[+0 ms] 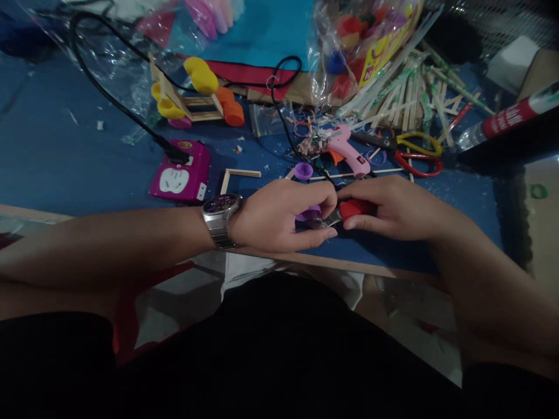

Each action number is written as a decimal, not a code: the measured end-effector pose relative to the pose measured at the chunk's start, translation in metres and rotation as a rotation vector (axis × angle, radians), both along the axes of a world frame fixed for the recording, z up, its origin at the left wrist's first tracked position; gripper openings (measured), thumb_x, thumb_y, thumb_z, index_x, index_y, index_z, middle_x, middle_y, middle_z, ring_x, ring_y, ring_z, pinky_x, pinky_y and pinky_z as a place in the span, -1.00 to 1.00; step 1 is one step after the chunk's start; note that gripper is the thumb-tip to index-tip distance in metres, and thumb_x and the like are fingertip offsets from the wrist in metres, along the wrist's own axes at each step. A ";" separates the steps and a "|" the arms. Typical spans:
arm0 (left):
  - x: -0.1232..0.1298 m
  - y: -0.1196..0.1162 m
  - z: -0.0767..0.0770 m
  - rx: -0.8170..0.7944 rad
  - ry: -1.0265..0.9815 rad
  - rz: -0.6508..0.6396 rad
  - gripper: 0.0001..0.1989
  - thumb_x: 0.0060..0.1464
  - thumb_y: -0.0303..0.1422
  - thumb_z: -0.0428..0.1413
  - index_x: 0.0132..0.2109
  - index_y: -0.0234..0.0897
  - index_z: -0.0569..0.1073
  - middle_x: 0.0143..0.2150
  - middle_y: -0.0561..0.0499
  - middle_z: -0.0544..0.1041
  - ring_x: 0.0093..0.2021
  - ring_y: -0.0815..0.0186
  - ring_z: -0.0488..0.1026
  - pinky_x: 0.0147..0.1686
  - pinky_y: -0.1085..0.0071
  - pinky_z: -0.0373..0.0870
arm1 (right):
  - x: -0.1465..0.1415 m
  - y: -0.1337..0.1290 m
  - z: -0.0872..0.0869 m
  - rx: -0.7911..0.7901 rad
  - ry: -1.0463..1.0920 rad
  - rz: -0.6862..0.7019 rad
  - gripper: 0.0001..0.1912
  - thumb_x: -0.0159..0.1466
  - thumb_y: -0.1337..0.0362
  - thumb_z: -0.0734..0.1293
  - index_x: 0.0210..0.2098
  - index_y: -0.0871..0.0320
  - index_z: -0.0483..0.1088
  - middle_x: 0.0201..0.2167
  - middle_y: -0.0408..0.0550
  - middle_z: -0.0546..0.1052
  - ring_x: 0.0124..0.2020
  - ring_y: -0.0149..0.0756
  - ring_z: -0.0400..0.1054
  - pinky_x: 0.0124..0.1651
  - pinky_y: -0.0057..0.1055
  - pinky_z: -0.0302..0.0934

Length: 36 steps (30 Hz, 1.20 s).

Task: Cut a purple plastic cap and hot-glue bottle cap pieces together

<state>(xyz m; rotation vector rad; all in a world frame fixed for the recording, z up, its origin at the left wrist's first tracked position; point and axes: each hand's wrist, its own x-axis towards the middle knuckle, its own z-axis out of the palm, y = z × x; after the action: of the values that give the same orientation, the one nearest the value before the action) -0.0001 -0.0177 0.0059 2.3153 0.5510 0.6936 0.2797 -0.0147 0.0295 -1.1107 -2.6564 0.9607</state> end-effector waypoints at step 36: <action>0.000 0.000 -0.002 -0.022 0.020 -0.022 -0.79 0.33 -0.23 0.27 -0.15 -0.20 0.41 -0.32 0.10 0.60 -0.41 0.37 0.45 -0.30 0.39 0.27 | 0.002 0.001 0.000 0.007 0.005 0.012 -0.39 0.47 -0.33 0.36 0.18 -0.02 0.64 -0.04 0.06 0.77 -0.07 0.07 0.66 -0.13 -0.18 0.37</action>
<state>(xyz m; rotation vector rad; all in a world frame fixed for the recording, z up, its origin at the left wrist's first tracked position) 0.0000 -0.0172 0.0042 2.3063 0.5393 0.6521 0.2817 -0.0140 0.0297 -1.0911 -2.6630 0.9548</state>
